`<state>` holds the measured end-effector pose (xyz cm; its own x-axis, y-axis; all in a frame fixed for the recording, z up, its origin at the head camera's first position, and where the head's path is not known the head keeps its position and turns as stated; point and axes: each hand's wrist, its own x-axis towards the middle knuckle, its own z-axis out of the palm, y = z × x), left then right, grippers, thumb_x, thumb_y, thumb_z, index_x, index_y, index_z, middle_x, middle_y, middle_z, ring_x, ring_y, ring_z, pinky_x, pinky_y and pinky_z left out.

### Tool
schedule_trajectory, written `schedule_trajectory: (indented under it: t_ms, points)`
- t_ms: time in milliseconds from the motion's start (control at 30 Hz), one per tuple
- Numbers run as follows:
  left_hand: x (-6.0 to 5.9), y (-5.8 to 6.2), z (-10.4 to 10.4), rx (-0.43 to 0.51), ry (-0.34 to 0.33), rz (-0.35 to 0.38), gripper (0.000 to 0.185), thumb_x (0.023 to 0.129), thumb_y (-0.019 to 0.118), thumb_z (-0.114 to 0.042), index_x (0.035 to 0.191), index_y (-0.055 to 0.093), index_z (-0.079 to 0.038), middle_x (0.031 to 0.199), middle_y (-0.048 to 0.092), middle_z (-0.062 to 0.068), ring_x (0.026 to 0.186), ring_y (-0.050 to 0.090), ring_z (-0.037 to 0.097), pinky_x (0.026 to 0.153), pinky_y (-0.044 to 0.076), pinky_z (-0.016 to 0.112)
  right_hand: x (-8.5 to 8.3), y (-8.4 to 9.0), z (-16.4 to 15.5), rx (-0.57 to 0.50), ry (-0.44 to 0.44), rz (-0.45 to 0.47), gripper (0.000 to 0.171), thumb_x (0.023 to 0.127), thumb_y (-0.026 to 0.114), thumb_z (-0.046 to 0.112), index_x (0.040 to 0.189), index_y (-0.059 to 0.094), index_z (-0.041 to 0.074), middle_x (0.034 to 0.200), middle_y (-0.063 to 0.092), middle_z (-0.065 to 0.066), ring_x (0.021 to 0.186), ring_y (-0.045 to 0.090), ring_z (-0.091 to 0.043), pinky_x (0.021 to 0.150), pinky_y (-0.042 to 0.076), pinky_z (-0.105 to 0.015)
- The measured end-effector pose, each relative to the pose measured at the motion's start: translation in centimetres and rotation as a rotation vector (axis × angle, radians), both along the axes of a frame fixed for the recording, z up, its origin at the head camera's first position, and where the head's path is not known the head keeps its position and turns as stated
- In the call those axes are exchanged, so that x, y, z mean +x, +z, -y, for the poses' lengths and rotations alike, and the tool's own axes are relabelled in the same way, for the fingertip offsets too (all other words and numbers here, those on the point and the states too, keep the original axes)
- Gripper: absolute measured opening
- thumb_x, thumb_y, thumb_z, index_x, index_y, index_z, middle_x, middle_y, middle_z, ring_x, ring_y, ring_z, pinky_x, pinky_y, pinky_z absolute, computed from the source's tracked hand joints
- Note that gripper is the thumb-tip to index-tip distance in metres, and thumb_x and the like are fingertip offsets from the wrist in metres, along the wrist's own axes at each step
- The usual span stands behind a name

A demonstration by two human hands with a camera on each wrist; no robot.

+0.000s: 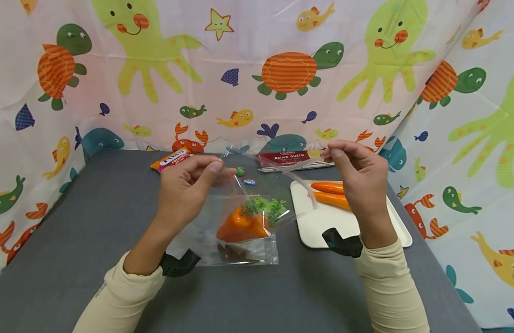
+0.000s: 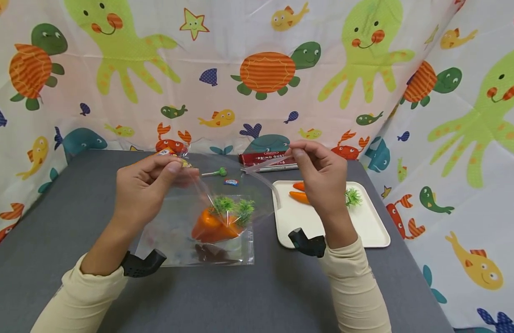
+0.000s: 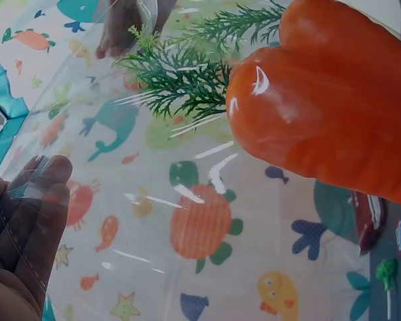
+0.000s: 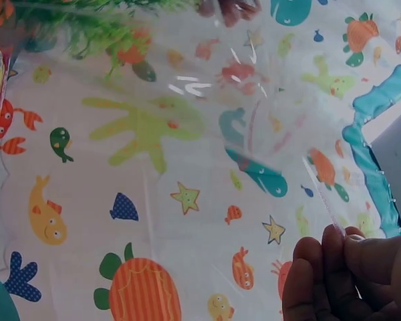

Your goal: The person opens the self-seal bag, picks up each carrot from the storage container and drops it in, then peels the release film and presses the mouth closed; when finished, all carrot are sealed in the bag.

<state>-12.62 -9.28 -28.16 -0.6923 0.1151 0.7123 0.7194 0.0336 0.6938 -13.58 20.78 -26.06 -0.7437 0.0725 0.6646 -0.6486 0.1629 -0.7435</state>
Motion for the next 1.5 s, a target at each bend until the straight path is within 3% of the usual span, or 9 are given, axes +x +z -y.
schedule_trajectory:
  t_ms: [100, 200, 333, 567, 833, 1000, 1333, 1500]
  points:
    - [0.0, 0.2, 0.4, 0.025, -0.021, -0.002, 0.012, 0.094, 0.063, -0.001, 0.102, 0.067, 0.006, 0.090, 0.073, 0.015, 0.082, 0.072, 0.024, 0.067, 0.057, 0.027, 0.0, 0.0, -0.4, -0.017, -0.023, 0.027, 0.016, 0.095, 0.061, 0.003, 0.105, 0.070, -0.006, 0.092, 0.069, -0.008, 0.088, 0.063, -0.022, 0.086, 0.050, -0.023]
    - [-0.2, 0.2, 0.6, 0.044, -0.043, 0.015, 0.011, 0.094, 0.063, -0.001, 0.101, 0.066, 0.008, 0.090, 0.073, 0.017, 0.081, 0.072, 0.026, 0.075, 0.057, 0.038, 0.1, -0.1, -1.0, -0.051, -0.038, 0.056, 0.016, 0.095, 0.061, 0.004, 0.105, 0.070, -0.005, 0.094, 0.068, -0.010, 0.089, 0.062, -0.023, 0.090, 0.050, -0.023]
    - [-0.2, 0.0, 1.1, 0.055, -0.034, 0.033, 0.011, 0.094, 0.062, 0.001, 0.100, 0.066, 0.009, 0.089, 0.072, 0.019, 0.081, 0.072, 0.025, 0.074, 0.057, 0.037, 0.2, -0.4, -1.8, -0.097, -0.012, 0.059, 0.015, 0.095, 0.061, 0.001, 0.105, 0.069, -0.007, 0.095, 0.066, -0.012, 0.088, 0.062, -0.023, 0.089, 0.050, -0.023]
    - [-0.3, 0.1, 2.5, 0.066, -0.012, 0.024, 0.010, 0.095, 0.060, 0.000, 0.098, 0.067, 0.007, 0.088, 0.072, 0.018, 0.079, 0.072, 0.025, 0.075, 0.057, 0.036, 0.4, -0.6, -2.5, -0.273, 0.133, 0.042, 0.017, 0.094, 0.059, -0.005, 0.105, 0.064, -0.016, 0.093, 0.065, -0.017, 0.085, 0.062, -0.026, 0.087, 0.052, -0.027]
    - [-0.2, 0.4, 3.3, 0.069, -0.026, 0.057, 0.013, 0.096, 0.060, -0.001, 0.099, 0.066, 0.010, 0.089, 0.073, 0.017, 0.079, 0.072, 0.025, 0.073, 0.057, 0.034, 0.7, -0.8, -3.8, -0.349, 0.120, 0.066, 0.023, 0.093, 0.061, -0.003, 0.107, 0.059, -0.021, 0.091, 0.065, -0.018, 0.084, 0.062, -0.027, 0.087, 0.052, -0.028]
    - [-0.1, 0.5, 3.6, 0.069, 0.006, 0.048, 0.012, 0.096, 0.060, 0.000, 0.100, 0.068, 0.007, 0.088, 0.073, 0.017, 0.077, 0.072, 0.025, 0.068, 0.058, 0.032, 0.5, -1.1, -4.6, -0.425, 0.150, 0.076, 0.026, 0.091, 0.062, -0.005, 0.108, 0.057, -0.024, 0.094, 0.065, -0.020, 0.085, 0.062, -0.027, 0.085, 0.053, -0.029]
    - [-0.1, 0.5, 4.3, 0.072, 0.064, 0.036, 0.011, 0.094, 0.060, 0.004, 0.100, 0.069, 0.007, 0.086, 0.073, 0.017, 0.073, 0.072, 0.023, 0.069, 0.057, 0.032, 0.5, -1.8, -6.4, -0.491, 0.105, 0.080, 0.029, 0.089, 0.064, -0.006, 0.108, 0.056, -0.025, 0.094, 0.062, -0.022, 0.084, 0.062, -0.029, 0.085, 0.054, -0.031]
    - [-0.2, 0.3, 4.5, 0.111, 0.060, 0.043, 0.012, 0.095, 0.059, 0.003, 0.099, 0.068, 0.009, 0.084, 0.072, 0.019, 0.072, 0.072, 0.024, 0.070, 0.057, 0.032, 0.5, -2.2, -7.1, -0.564, 0.110, 0.070, 0.030, 0.087, 0.066, -0.006, 0.107, 0.056, -0.026, 0.090, 0.063, -0.023, 0.082, 0.063, -0.030, 0.085, 0.054, -0.032]
